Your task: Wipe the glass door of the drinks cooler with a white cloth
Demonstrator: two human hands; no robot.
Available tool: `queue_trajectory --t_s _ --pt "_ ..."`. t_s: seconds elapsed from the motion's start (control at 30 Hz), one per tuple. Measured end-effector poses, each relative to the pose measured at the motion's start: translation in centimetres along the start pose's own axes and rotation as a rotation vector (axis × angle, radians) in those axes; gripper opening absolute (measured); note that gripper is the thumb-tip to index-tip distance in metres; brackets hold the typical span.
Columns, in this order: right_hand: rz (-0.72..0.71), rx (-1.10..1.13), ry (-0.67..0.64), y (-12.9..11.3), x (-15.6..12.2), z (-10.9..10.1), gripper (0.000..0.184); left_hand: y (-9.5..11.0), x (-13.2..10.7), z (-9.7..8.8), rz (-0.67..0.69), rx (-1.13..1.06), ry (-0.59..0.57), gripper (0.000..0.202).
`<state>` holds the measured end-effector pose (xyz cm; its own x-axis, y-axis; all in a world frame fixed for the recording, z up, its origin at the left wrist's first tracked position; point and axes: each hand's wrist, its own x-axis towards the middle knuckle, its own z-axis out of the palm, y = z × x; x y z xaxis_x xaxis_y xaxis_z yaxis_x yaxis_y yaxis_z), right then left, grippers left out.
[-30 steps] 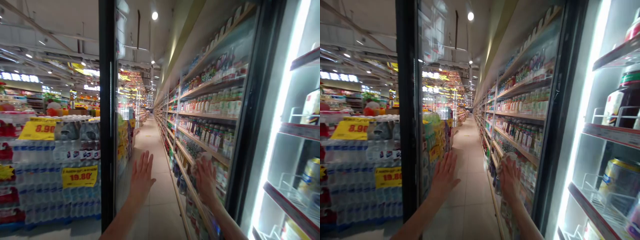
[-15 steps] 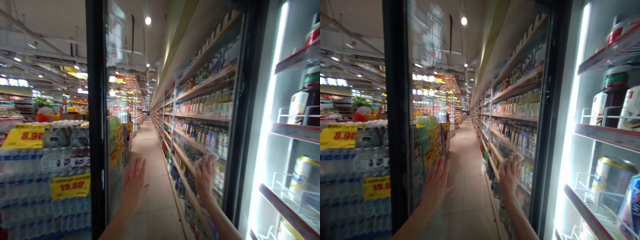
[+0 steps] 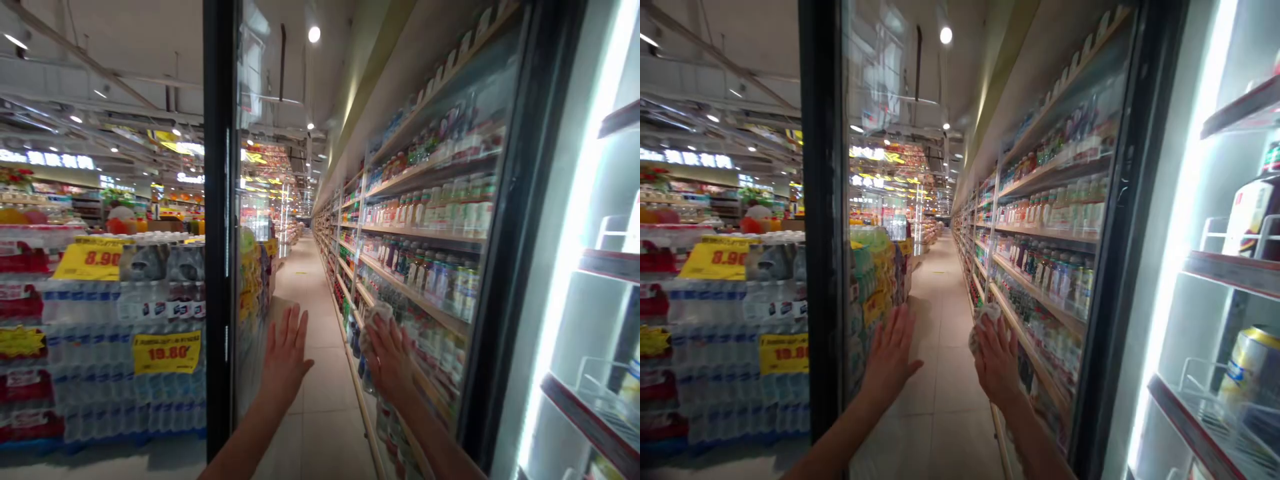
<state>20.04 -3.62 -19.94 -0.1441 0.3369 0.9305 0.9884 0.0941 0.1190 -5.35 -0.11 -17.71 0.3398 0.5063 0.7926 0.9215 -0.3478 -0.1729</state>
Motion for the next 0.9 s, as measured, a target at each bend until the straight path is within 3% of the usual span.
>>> queue_trajectory --t_s 0.03,0.13,0.2,0.27,0.37,0.43,0.6,0.63,0.73,0.8,0.9 --pt "0.032 -0.014 0.012 0.7 -0.1 -0.1 0.046 0.0 0.0 0.0 0.001 -0.003 0.001 0.091" --pt "0.381 -0.064 0.174 3.8 0.2 -0.5 0.049 0.1 -0.1 0.0 0.001 -0.011 0.002 0.091" --pt "0.528 -0.069 0.236 4.6 0.7 -0.7 0.052 0.2 -0.1 -0.2 -0.006 -0.014 0.001 0.091" --pt "0.44 -0.056 0.184 3.6 0.7 -0.7 0.052 0.3 -0.1 -0.3 -0.009 -0.02 -0.005 0.09" --pt "0.084 -0.02 0.005 0.9 0.3 -0.5 0.05 0.4 0.0 -0.5 -0.011 -0.02 -0.012 0.089" --pt "-0.004 -0.017 -0.038 0.1 0.3 -0.6 0.048 0.4 0.1 -0.7 -0.008 -0.021 -0.024 0.089" --pt "0.329 -0.05 0.144 0.0 1.8 -0.7 0.05 0.4 0.0 -0.7 -0.006 -0.019 -0.049 0.088" --pt "0.296 -0.037 0.125 -0.5 2.0 -0.6 0.051 0.4 0.0 -0.6 -0.007 -0.016 -0.045 0.087" --pt "-0.019 0.023 -0.015 -1.8 1.9 -0.3 0.048 0.3 -0.1 -0.2 -0.012 -0.014 -0.025 0.089" --pt "-0.08 0.023 -0.021 -1.1 1.6 -0.4 0.045 0.2 -0.1 0.0 -0.013 -0.023 -0.012 0.091" --pt "0.254 -0.045 0.145 1.9 1.8 -0.7 0.047 0.2 -0.1 0.1 -0.011 -0.032 -0.004 0.093"
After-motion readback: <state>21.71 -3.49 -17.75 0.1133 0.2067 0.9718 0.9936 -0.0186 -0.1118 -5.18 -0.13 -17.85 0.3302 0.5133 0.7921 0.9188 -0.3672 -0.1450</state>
